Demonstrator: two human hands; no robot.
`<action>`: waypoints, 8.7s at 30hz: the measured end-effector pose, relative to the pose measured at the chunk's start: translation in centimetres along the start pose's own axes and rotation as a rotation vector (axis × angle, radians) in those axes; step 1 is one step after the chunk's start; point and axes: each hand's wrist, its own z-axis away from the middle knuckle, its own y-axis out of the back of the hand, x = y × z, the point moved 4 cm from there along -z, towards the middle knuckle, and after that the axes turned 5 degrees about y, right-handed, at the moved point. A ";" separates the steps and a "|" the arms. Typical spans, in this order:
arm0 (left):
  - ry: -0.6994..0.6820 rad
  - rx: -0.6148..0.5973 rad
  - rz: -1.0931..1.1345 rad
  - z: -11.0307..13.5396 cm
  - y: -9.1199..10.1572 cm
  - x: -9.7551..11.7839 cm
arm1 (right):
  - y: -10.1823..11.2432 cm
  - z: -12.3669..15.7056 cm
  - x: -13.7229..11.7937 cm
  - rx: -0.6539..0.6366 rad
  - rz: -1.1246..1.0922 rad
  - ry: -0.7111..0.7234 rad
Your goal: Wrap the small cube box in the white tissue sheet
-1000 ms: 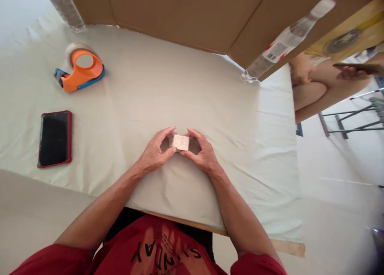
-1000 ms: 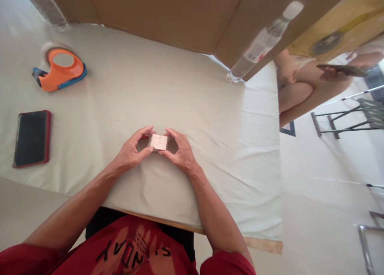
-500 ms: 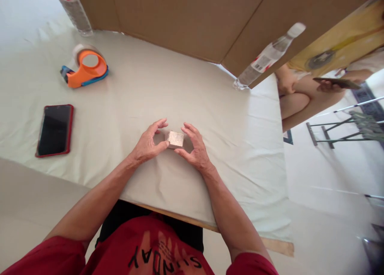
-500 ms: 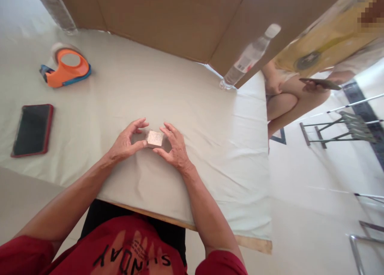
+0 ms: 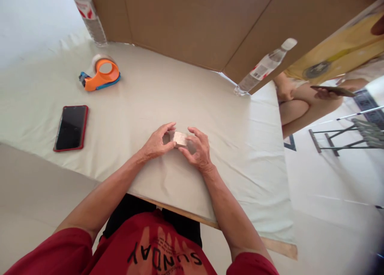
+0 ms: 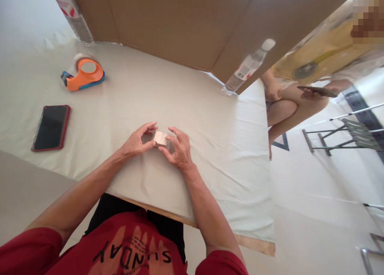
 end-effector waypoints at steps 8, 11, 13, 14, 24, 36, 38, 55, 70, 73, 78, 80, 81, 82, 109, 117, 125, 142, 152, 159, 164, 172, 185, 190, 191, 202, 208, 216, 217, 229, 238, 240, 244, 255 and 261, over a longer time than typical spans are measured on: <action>0.059 0.125 -0.068 0.1 1.2 -0.1 | 0.9 0.7 2.2 0.208 -0.219 -0.299; 0.035 0.149 -0.140 0.2 1.1 0.0 | 0.6 0.5 2.1 0.181 -0.219 -0.280; 0.004 0.152 -0.176 0.3 0.9 0.1 | 0.5 0.5 2.0 0.164 -0.213 -0.286; -0.009 0.150 -0.187 0.3 0.8 0.1 | 0.5 0.5 2.0 0.158 -0.212 -0.296; -0.058 -0.033 -0.214 0.3 -0.2 0.1 | 0.3 0.7 1.9 0.141 -0.258 -0.323; -0.089 -0.069 -0.258 0.4 -0.8 -0.1 | 1.5 -1.6 0.6 -0.109 -0.139 -0.237; -0.098 -0.063 -0.273 0.4 -0.8 0.0 | 1.4 -2.2 0.5 -0.184 -0.096 -0.189; -0.108 -0.071 -0.307 0.4 -1.0 0.6 | -0.4 -4.4 1.7 -0.299 0.029 -0.060; -0.055 0.037 0.051 0.6 -0.4 0.6 | 1.5 -7.4 1.4 -0.210 -0.104 -0.219; 0.026 0.010 0.128 0.5 -0.6 0.1 | 1.7 -8.2 1.7 -0.180 -0.125 -0.222; 0.103 -0.076 0.323 0.3 -0.6 0.0 | 1.5 -9.6 2.6 -0.171 -0.143 -0.241; 0.137 -0.109 0.403 0.2 -0.4 0.3 | 1.4 -10.1 2.9 -0.156 -0.168 -0.256; 0.154 -0.121 0.436 0.1 -0.3 0.4 | 1.3 -10.4 3.1 -0.145 -0.182 -0.261; 0.166 -0.130 0.463 0.0 -0.3 0.6 | 1.2 -10.6 3.3 -0.134 -0.194 -0.266; 0.293 0.167 0.416 -0.5 1.1 -0.1 | -0.6 -1.1 1.3 0.038 -0.363 -0.816; 0.113 0.302 -0.076 0.5 1.3 1.6 | -2.3 0.5 3.0 0.176 -0.729 -1.005; 0.196 0.139 -0.098 0.4 1.1 1.5 | -2.4 0.4 2.4 0.186 -0.729 -0.909; 0.219 0.531 -0.078 0.3 4.0 0.7 | 1.9 0.4 6.1 0.488 -0.206 -0.789; 0.012 0.212 -0.209 0.5 2.1 1.6 | 2.2 -2.5 1.3 -0.128 -0.256 -0.572; 0.098 0.004 0.101 0.9 4.1 2.3 | 4.1 -2.0 0.1 -0.358 -0.404 -0.599; 0.154 -0.194 -0.105 0.6 3.6 1.3 | 3.9 0.2 -2.0 -0.719 -0.548 -0.499; -0.238 -0.073 -0.444 0.6 1.3 1.6 | 2.8 0.0 0.0 -0.287 -0.287 -0.590; -0.101 -0.261 -0.715 0.7 -0.6 -0.1 | 8.1 3.5 4.4 -0.009 0.066 -0.655; -0.076 -0.199 -0.762 0.8 -0.9 0.1 | 10.8 5.1 4.9 -0.053 0.334 -0.593; -0.073 -0.197 -0.769 0.8 -0.9 0.2 | 10.9 4.6 3.9 -0.012 0.367 -0.551; -0.116 -0.151 -0.772 1.0 -0.9 0.1 | -0.2 -2.3 -2.8 -0.591 0.149 -0.204; -0.116 -0.101 -0.728 0.9 -0.4 0.7 | -0.2 -0.6 1.8 -0.583 0.206 -0.306; -0.108 -0.104 -0.739 0.7 -0.1 0.7 | 3.5 -0.1 2.1 -0.306 0.223 -0.347; -0.109 -0.106 -0.745 0.7 -0.1 0.6 | 4.6 0.2 2.5 -0.250 0.280 -0.385; -0.089 -0.137 -0.753 0.6 0.0 0.6 | 9.1 2.0 3.4 -0.057 0.204 -0.575; -0.104 -0.139 -0.736 0.6 0.1 0.3 | 0.0 -2.3 -1.0 -0.359 -0.112 -0.216; -0.101 -0.147 -0.731 0.5 0.1 0.3 | -1.2 -1.4 -0.1 -0.403 -0.142 -0.254; -0.090 -0.172 -0.719 0.4 0.1 0.4 | -1.1 -0.1 1.2 -0.325 -0.230 -0.367; -0.103 -0.210 -0.693 0.4 0.4 0.4 | -1.5 0.4 1.7 -0.307 -0.252 -0.408; -0.131 -0.174 -0.654 0.6 0.8 0.4 | 0.3 -0.2 1.0 -0.319 -0.224 -0.359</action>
